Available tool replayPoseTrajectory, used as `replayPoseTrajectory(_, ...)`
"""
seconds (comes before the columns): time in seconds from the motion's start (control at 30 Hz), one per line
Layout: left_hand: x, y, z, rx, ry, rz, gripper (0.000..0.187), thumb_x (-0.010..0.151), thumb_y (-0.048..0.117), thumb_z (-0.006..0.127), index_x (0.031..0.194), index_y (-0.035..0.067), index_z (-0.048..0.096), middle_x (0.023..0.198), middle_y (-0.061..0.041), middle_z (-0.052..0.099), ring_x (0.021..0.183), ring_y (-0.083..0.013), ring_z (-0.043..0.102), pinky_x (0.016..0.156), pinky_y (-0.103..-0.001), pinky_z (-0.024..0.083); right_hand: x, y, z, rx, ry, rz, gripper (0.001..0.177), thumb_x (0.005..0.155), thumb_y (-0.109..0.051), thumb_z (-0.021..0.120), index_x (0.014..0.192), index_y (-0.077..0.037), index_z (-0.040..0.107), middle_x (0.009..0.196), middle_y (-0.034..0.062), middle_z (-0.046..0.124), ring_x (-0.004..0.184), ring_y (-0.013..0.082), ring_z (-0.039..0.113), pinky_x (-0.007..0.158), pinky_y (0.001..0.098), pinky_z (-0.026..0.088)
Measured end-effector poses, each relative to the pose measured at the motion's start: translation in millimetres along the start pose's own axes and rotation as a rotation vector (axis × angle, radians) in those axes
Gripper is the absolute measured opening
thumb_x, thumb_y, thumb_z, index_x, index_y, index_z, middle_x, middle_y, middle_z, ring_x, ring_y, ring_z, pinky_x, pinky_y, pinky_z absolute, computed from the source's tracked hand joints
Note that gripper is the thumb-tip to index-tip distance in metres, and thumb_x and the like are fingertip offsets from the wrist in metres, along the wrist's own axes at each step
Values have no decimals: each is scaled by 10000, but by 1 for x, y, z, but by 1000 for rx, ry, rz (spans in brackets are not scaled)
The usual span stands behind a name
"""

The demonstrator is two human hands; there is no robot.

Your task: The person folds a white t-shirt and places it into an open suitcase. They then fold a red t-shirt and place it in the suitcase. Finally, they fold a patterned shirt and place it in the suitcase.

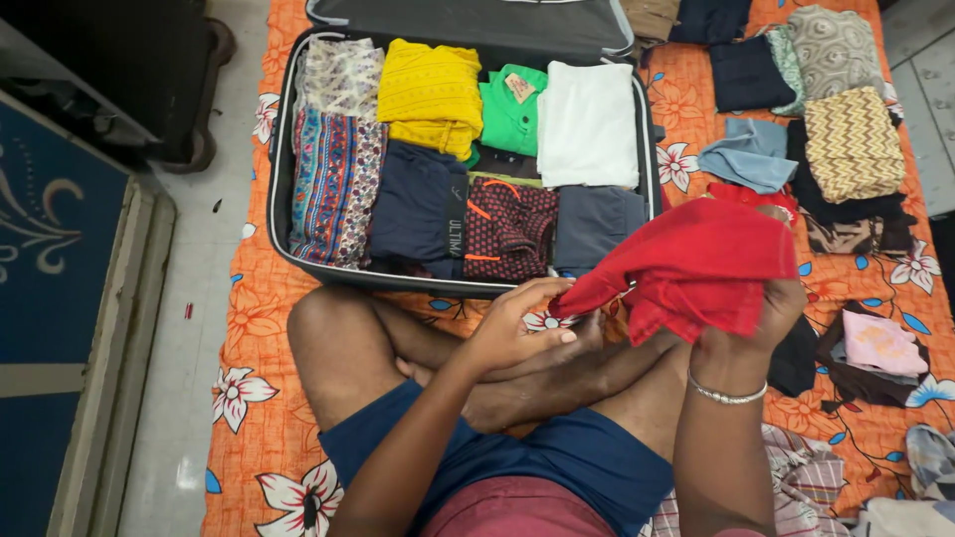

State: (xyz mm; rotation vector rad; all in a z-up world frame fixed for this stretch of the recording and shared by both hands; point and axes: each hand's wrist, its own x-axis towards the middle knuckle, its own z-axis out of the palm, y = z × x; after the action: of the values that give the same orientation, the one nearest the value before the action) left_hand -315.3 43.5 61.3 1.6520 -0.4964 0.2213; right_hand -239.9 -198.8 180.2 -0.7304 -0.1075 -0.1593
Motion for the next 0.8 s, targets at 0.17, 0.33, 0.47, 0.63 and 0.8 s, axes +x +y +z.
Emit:
replayPoseTrajectory(0.17,-9,-14,-6,-96,184,-169,192,986,194,687,1025,6,701,1143,-116,748,1086,-252,726,981,-363,564,-10,5,-15,68,-234,46,199,982,-164,607,1109,-44,513,1119,91,602,1085,222,644,1108,399,543)
replayPoseTrajectory(0.33,-18,3,-28,8,246,-79,246,908,190,781,1004,9,646,1184,-142,721,1135,-275,712,1008,-381,550,-10,1,-58,114,-213,39,144,1030,-176,575,1074,-58,504,1091,77,566,1084,206,614,1114,386,517)
replayPoseTrajectory(0.47,-9,26,-6,227,115,105,569,743,260,861,1174,-21,619,1301,-211,628,1208,-373,622,1010,-434,498,-9,19,-94,234,-222,92,129,1069,-185,549,1046,-70,496,1069,65,538,1083,192,590,1118,376,496)
replayPoseTrajectory(0.63,-12,20,16,256,74,94,340,817,97,750,1133,9,662,1348,-180,665,1225,-354,652,1009,-418,525,-15,33,-108,337,-245,121,159,1118,-197,517,1011,-84,487,1041,50,502,1082,176,559,1124,363,471)
replayPoseTrajectory(0.8,-22,17,-15,-28,180,-204,216,859,39,726,1065,-15,695,970,-87,734,872,-148,707,779,-298,565,-9,-2,-84,12,-247,30,173,1186,-184,510,1073,-52,501,1103,94,540,1104,189,560,1097,370,479)
